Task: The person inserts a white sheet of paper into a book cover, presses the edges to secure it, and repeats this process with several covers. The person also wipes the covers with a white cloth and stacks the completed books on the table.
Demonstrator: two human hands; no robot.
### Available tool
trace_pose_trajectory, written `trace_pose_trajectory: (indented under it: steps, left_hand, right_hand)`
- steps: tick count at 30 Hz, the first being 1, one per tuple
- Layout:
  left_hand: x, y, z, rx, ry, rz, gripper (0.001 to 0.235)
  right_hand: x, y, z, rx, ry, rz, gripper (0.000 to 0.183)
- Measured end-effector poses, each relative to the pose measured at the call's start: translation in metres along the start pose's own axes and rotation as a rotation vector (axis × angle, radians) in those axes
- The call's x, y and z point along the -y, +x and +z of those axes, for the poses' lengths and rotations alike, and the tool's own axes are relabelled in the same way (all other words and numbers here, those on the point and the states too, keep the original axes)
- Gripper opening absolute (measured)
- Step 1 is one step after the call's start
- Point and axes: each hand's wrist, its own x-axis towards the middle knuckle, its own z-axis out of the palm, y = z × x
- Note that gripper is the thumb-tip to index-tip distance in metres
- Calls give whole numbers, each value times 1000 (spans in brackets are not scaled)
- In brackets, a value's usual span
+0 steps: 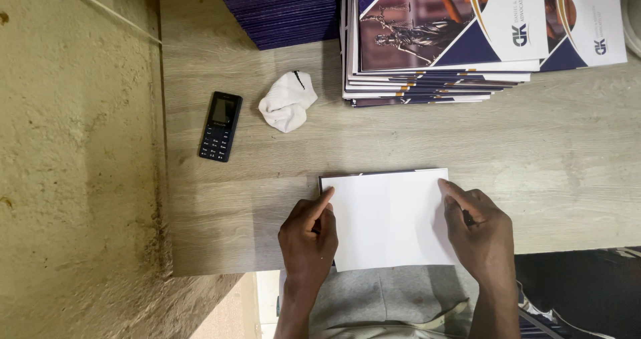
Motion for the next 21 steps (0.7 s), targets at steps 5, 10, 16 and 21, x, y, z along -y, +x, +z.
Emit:
trace_pose_trajectory:
  steps: [5, 10, 16, 21]
  left_hand:
    - [1, 1, -1, 25, 0, -68, 38]
    - [2, 1, 1, 1, -27, -88, 37]
    - [3, 1, 1, 14, -16, -104, 39]
    - [2, 2, 0, 25, -9, -139, 38]
  right_hand:
    - [5, 0, -1, 9, 16, 91, 36]
    - [2, -1, 1, 4, 65, 58, 35]
    - [-1, 0, 1, -7, 35, 40, 34]
    - [4, 0, 1, -5, 45, 69, 33]
